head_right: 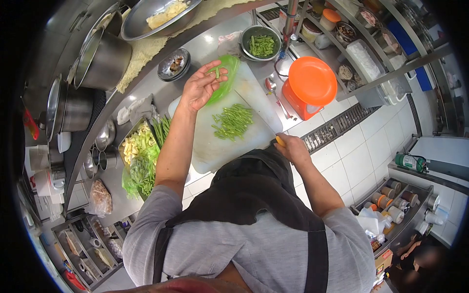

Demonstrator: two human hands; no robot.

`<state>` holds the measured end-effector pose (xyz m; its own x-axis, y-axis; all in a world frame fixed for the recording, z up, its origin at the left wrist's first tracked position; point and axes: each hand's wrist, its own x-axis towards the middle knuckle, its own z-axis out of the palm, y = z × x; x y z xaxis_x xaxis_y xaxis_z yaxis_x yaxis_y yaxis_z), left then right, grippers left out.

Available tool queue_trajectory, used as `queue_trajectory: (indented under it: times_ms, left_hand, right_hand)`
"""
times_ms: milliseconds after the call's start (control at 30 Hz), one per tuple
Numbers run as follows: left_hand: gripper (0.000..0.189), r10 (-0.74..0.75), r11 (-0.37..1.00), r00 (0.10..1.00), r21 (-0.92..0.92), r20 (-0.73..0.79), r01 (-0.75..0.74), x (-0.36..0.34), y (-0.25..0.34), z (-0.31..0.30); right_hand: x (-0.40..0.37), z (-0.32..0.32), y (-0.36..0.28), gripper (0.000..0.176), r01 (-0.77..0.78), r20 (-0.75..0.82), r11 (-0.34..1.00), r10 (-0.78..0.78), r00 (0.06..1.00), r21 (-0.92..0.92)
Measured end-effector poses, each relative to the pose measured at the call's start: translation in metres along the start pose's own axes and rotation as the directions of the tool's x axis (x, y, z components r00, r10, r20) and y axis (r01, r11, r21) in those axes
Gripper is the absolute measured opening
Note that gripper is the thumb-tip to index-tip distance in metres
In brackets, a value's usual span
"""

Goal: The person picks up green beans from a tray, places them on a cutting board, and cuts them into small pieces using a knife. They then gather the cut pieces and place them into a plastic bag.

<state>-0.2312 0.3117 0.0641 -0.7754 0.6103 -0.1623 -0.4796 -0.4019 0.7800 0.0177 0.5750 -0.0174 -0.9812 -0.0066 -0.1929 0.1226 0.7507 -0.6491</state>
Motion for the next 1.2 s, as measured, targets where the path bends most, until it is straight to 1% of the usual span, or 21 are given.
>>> queue_trajectory:
  times_ms: [67,133,267,367,433,467,533,567,633,667,700,733,767,800,867,900,933,967,1033,1133,1200]
  left_hand:
    - [0.04,-0.019,1.0,1.0,0.01,0.003,0.019,-0.001,-0.001,0.005]
    - [0.036,-0.025,0.995,1.0,0.097,0.011,0.024,-0.004,-0.003,0.007]
    - [0.031,-0.025,0.994,1.0,0.107,-0.002,0.025,-0.011,-0.01,0.003]
    - [0.028,-0.029,0.975,0.997,0.218,-0.067,0.043,-0.003,-0.01,0.009]
    - [0.026,0.065,0.89,0.986,0.455,-0.154,0.013,0.015,-0.007,0.015]
    - [0.026,0.058,0.891,0.989,0.453,-0.138,0.011,0.027,-0.006,0.019]
    - [0.023,0.16,0.76,0.981,0.647,-0.109,-0.053,0.055,-0.002,0.037]
    - [0.025,0.171,0.701,0.978,0.712,-0.12,-0.036,0.076,-0.002,0.044]
    - [0.031,0.273,0.513,0.961,0.851,-0.04,-0.11,0.127,-0.007,0.031]
    - [0.041,0.33,0.225,0.944,0.97,0.011,-0.09,0.147,-0.006,0.024]
    - [0.051,0.435,0.14,0.897,0.979,0.076,-0.151,0.176,-0.021,-0.004]
    - [0.055,0.422,0.22,0.907,0.969,0.007,-0.11,0.178,-0.019,0.0]
    - [0.056,0.4,0.16,0.907,0.965,0.129,-0.208,0.181,-0.018,-0.005]
    - [0.054,0.344,0.104,0.929,0.978,0.136,-0.182,0.181,-0.018,-0.001]
    - [0.045,0.251,0.285,0.938,0.908,0.24,-0.309,0.195,-0.037,-0.03]
    - [0.043,0.256,0.231,0.913,0.898,0.316,-0.376,0.195,-0.045,-0.034]
    - [0.04,0.249,0.265,0.913,0.884,0.322,-0.384,0.199,-0.054,-0.043]
    - [0.041,0.236,0.291,0.925,0.886,0.298,-0.36,0.2,-0.063,-0.046]
    - [0.039,0.182,0.362,0.971,0.908,0.152,-0.21,0.179,-0.066,-0.021]
    - [0.04,0.141,0.42,0.975,0.882,0.171,-0.215,0.185,-0.075,-0.024]
    - [0.04,0.152,0.457,0.97,0.857,0.19,-0.239,0.184,-0.08,-0.027]
  right_hand:
    - [-0.001,-0.003,-0.003,0.034,-0.01,0.001,1.0,0.01,1.0,0.018]
    - [0.0,-0.005,-0.005,0.033,-0.025,0.027,1.0,0.024,0.999,0.015]
    - [0.0,-0.005,-0.005,0.032,-0.036,0.026,0.999,0.035,0.999,0.023]
    - [0.001,-0.007,-0.004,0.033,-0.032,0.068,0.999,0.031,0.997,0.014]
    - [0.002,-0.005,-0.002,0.033,-0.028,0.064,0.999,0.026,0.998,0.022]
    - [0.002,-0.005,-0.001,0.033,-0.017,0.066,0.999,0.015,0.998,0.029]
    - [0.001,-0.007,-0.004,0.034,-0.048,0.07,0.999,0.047,0.996,0.01]
    - [0.001,-0.004,-0.001,0.034,-0.036,0.065,0.999,0.035,0.997,0.011]
    - [0.001,0.005,0.01,0.034,-0.012,0.047,1.0,0.012,0.999,0.012]
    - [0.002,0.013,0.018,0.042,0.025,0.048,0.999,-0.024,0.999,-0.034]
    - [0.001,0.014,0.016,0.04,0.007,0.046,1.0,-0.005,0.999,-0.024]
    - [0.002,0.02,0.017,0.038,-0.041,0.05,0.999,0.042,0.998,-0.029]
    - [0.0,0.012,0.006,0.037,-0.08,0.082,0.996,0.077,0.994,0.03]
    - [0.005,0.022,0.014,0.038,-0.106,0.108,0.994,0.108,0.988,-0.028]
    - [0.008,0.037,0.029,0.039,-0.002,0.042,1.0,0.001,0.999,0.027]
    - [-0.001,0.019,0.013,0.035,-0.023,0.038,1.0,0.024,0.999,-0.02]
    - [-0.002,0.018,0.009,0.031,-0.025,0.008,0.999,0.025,1.0,-0.028]
    - [-0.003,0.022,0.012,0.027,0.008,-0.017,0.999,-0.009,1.0,-0.053]
    - [0.0,0.026,0.009,0.026,-0.007,-0.049,0.998,0.004,0.999,-0.056]
    - [-0.004,0.021,0.003,0.023,0.01,-0.044,0.998,-0.013,0.999,-0.063]
    - [-0.002,0.019,0.002,0.028,-0.044,0.001,0.996,0.044,0.999,-0.072]
